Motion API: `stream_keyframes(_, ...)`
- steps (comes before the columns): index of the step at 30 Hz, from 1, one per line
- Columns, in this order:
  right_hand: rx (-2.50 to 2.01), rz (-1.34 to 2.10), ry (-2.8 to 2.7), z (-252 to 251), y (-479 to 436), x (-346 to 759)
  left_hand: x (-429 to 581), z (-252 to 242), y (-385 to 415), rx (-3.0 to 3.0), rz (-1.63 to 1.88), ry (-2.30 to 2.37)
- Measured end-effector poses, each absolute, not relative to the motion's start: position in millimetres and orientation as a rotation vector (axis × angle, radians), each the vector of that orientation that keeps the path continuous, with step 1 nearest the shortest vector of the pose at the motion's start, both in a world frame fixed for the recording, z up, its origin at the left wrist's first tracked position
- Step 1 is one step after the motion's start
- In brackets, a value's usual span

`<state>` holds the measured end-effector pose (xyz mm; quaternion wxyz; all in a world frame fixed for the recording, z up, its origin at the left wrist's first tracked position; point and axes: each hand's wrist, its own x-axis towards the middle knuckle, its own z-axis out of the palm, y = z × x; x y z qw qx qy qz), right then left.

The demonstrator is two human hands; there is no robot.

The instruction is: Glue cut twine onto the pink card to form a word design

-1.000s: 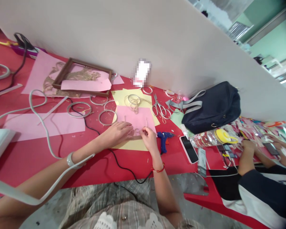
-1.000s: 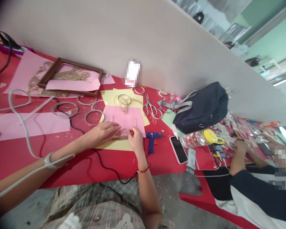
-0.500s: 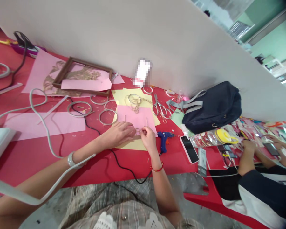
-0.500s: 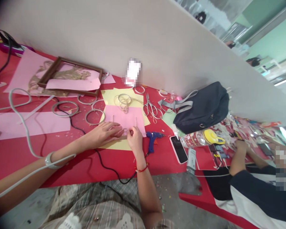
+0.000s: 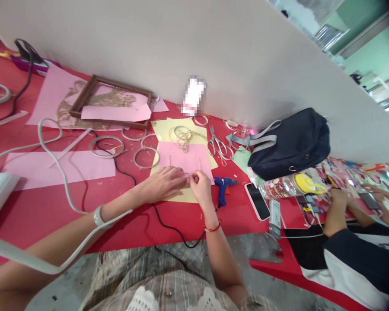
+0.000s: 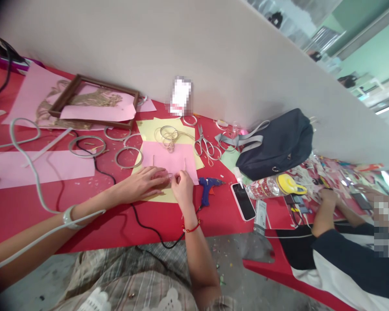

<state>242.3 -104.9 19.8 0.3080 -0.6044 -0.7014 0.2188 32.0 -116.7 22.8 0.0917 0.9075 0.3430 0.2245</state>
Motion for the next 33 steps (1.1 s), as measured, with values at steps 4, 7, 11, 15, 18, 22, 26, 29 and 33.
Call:
stream_keyframes(4,-1.607,0.559,-1.849,20.4,-105.3,241.1,33.2,22.0,-116.8,2.671,0.673,1.020)
stream_keyframes(7,-1.616,0.549,-1.845,20.7,-105.3,240.7,33.3,22.9,-117.0,2.677,0.654,1.022)
stream_keyframes(11,-1.621,0.542,-1.831,21.1,-105.7,240.4,32.7,24.1,-117.0,2.705,0.632,1.034)
stream_keyframes(15,-1.625,0.536,-1.832,21.0,-106.2,240.7,32.2,24.8,-117.0,2.731,0.600,1.033)
stream_keyframes(18,-1.624,0.541,-1.833,20.2,-105.9,241.8,31.8,25.9,-116.8,2.711,0.618,1.010)
stream_keyframes(22,-1.636,0.552,-1.792,19.7,-105.4,243.3,30.9,26.8,-116.4,2.666,0.642,1.009)
stream_keyframes(26,-1.603,0.640,-1.690,21.0,-106.4,244.7,31.1,26.2,-116.7,2.728,0.605,1.036)
stream_keyframes(29,-1.559,0.709,-1.641,21.9,-107.4,246.0,33.8,27.1,-118.4,2.824,0.527,1.072)
stream_keyframes(33,-1.545,0.739,-1.625,22.0,-107.3,246.9,38.5,30.2,-121.4,2.909,0.381,1.145)
